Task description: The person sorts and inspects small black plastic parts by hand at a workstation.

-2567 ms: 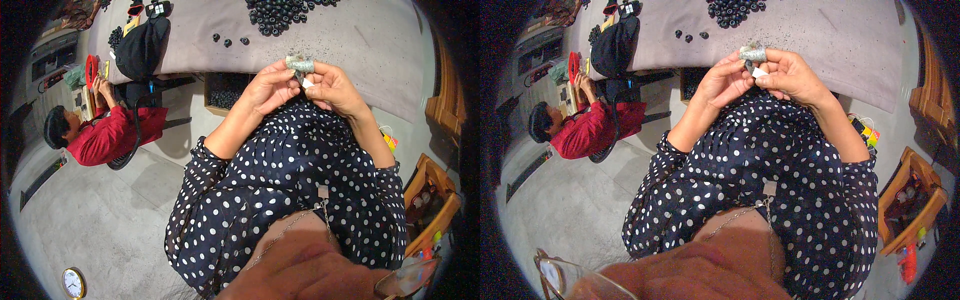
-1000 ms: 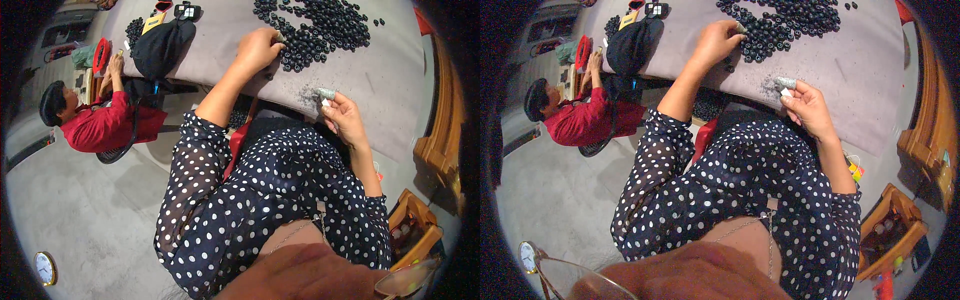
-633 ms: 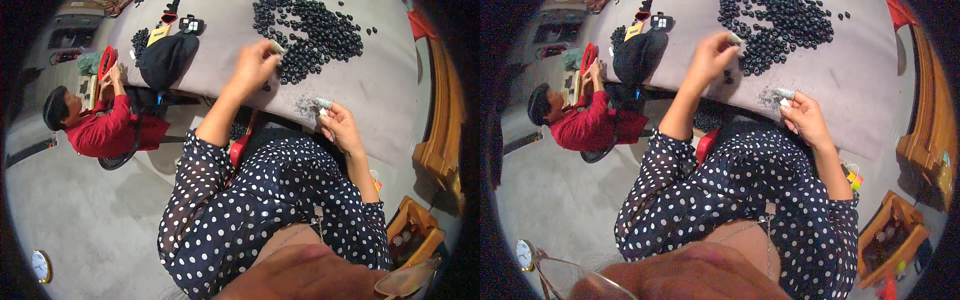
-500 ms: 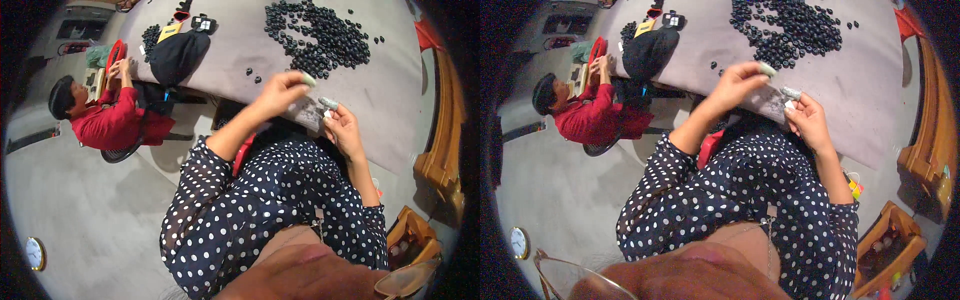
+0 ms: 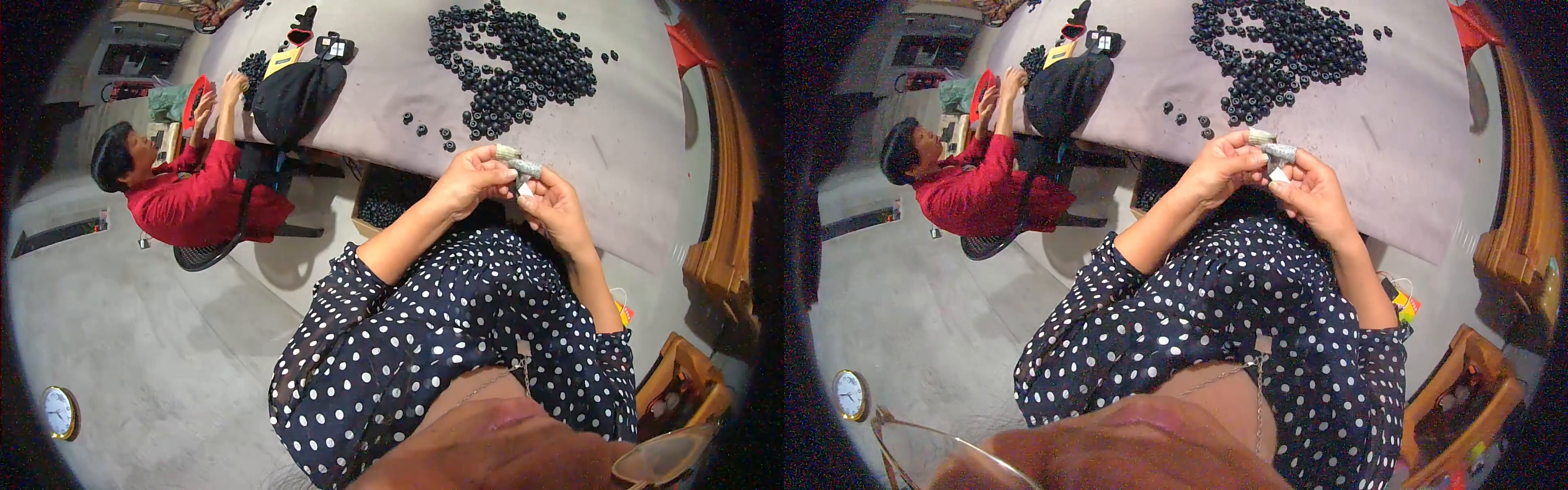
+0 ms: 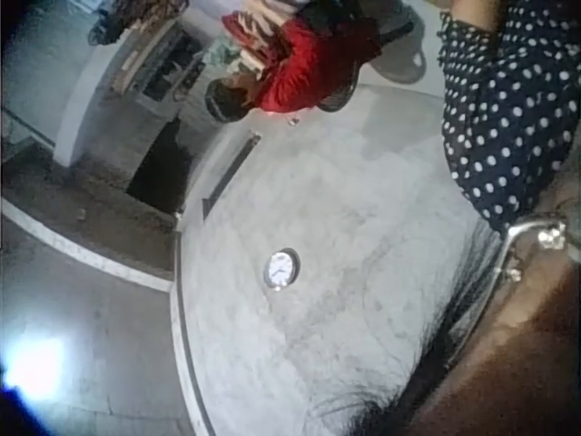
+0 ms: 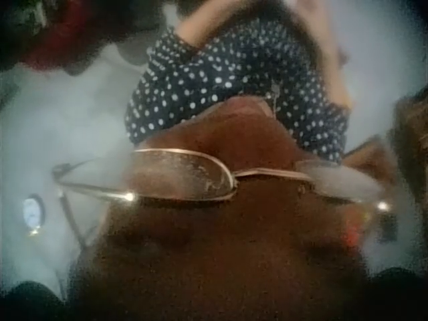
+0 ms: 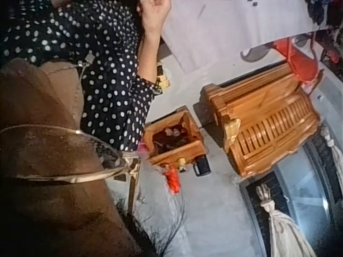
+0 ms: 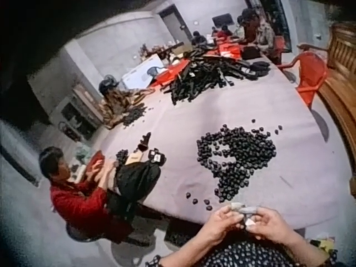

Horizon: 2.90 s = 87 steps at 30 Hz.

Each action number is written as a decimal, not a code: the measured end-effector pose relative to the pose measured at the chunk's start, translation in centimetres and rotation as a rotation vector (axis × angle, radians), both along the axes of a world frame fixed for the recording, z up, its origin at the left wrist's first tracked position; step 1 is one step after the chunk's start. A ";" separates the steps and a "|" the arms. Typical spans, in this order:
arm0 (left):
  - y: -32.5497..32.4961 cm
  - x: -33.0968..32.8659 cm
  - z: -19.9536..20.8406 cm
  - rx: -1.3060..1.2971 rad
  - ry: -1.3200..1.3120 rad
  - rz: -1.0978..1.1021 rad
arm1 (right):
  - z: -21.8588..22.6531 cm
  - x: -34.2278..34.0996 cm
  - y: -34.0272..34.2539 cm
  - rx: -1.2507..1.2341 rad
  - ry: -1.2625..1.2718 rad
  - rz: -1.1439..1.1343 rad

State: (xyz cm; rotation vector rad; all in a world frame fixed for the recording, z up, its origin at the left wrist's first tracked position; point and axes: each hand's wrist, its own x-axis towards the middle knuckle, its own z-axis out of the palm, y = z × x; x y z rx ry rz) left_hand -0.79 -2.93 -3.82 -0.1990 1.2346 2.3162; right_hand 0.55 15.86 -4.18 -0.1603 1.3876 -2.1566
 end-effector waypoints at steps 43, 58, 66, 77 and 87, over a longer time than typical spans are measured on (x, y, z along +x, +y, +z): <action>-0.5 1.2 -0.6 0.362 -0.088 -0.008 | 0.6 0.2 -0.4 -0.060 0.064 0.066; 0.2 1.8 0.5 0.226 -0.058 0.047 | 0.3 -0.3 -0.4 -0.036 -0.040 0.097; -0.2 1.9 0.3 0.240 -0.044 0.049 | 0.2 -0.1 -0.8 -0.055 -0.024 0.056; -0.3 1.9 -0.1 0.277 -0.106 0.049 | 0.4 0.1 -0.8 -0.073 -0.009 0.073; 0.2 1.8 -0.3 0.302 -0.114 0.035 | 0.4 0.1 -0.3 -0.060 -0.080 0.074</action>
